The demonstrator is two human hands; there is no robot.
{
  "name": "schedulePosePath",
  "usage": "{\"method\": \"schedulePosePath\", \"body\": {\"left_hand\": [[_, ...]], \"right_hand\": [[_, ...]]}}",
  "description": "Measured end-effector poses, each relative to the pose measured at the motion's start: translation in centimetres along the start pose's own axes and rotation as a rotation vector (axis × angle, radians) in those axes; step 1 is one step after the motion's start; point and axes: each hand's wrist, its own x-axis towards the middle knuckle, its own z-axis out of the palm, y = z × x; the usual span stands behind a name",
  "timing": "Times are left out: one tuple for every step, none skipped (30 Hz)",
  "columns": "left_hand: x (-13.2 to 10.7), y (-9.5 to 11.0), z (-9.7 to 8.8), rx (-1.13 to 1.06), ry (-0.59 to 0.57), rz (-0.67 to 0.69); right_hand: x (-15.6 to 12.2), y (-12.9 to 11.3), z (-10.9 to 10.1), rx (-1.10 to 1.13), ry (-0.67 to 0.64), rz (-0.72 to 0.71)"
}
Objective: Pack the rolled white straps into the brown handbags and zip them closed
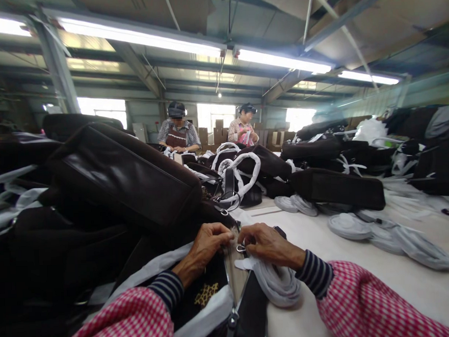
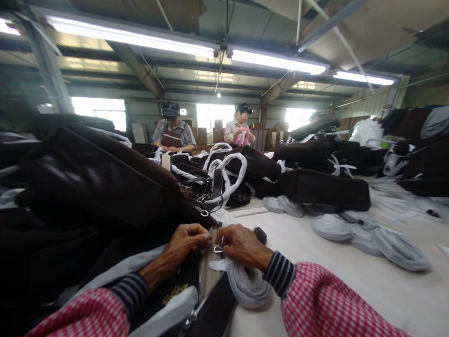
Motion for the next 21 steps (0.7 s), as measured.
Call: {"method": "schedulePosePath", "body": {"left_hand": [[0.0,-0.1,0.0,-0.007,0.014,0.008],[0.1,-0.1,0.0,-0.013,0.027,0.016],[0.1,-0.2,0.0,-0.018,0.037,0.021],[0.2,-0.3,0.0,-0.022,0.043,0.023],[0.2,-0.3,0.0,-0.025,0.048,0.025],[0.3,-0.3,0.0,-0.029,0.052,0.025],[0.3,-0.3,0.0,-0.032,0.055,0.026],[0.3,-0.3,0.0,-0.036,0.057,0.027],[0.3,-0.3,0.0,-0.039,0.059,0.028],[0.3,-0.2,0.0,-0.041,0.059,0.029],[0.2,-0.1,-0.1,-0.044,0.058,0.029],[0.2,-0.1,-0.1,-0.045,0.056,0.029],[0.1,0.0,-0.1,-0.045,0.054,0.03],[0.1,0.0,-0.1,-0.044,0.052,0.03],[0.0,0.1,-0.1,-0.043,0.05,0.031],[0.0,0.1,0.0,-0.041,0.048,0.032],[0.0,0.1,0.0,-0.039,0.047,0.033],[0.0,0.1,0.0,-0.037,0.045,0.033],[0.0,0.1,-0.1,-0.034,0.042,0.031],[0.0,0.1,-0.1,-0.031,0.037,0.028],[0.0,0.1,-0.1,-0.027,0.032,0.024]], "right_hand": [[0.1,0.1,0.2,0.013,0.017,-0.009],[0.1,0.2,0.4,0.029,0.036,-0.019],[0.1,0.3,0.5,0.048,0.053,-0.029],[0.1,0.4,0.6,0.068,0.067,-0.038],[0.2,0.5,0.7,0.088,0.075,-0.044],[0.2,0.6,0.8,0.107,0.08,-0.048],[0.2,0.7,0.9,0.126,0.087,-0.048],[0.3,0.8,0.9,0.143,0.094,-0.043],[0.3,1.0,1.0,0.156,0.101,-0.035],[0.4,1.1,1.0,0.165,0.107,-0.025],[0.4,1.2,1.1,0.171,0.109,-0.014],[0.5,1.2,1.1,0.173,0.108,-0.004],[0.5,1.2,1.1,0.172,0.105,0.002],[0.5,1.2,1.1,0.169,0.098,0.004],[0.5,1.1,1.0,0.163,0.089,0.003],[0.4,1.0,0.9,0.159,0.075,-0.002],[0.4,0.8,0.7,0.156,0.056,-0.009],[0.3,0.6,0.6,0.152,0.033,-0.016],[0.2,0.4,0.3,0.147,0.008,-0.02],[0.1,0.2,0.1,0.141,-0.016,-0.022],[0.1,0.1,-0.2,0.137,-0.037,-0.024]]}}
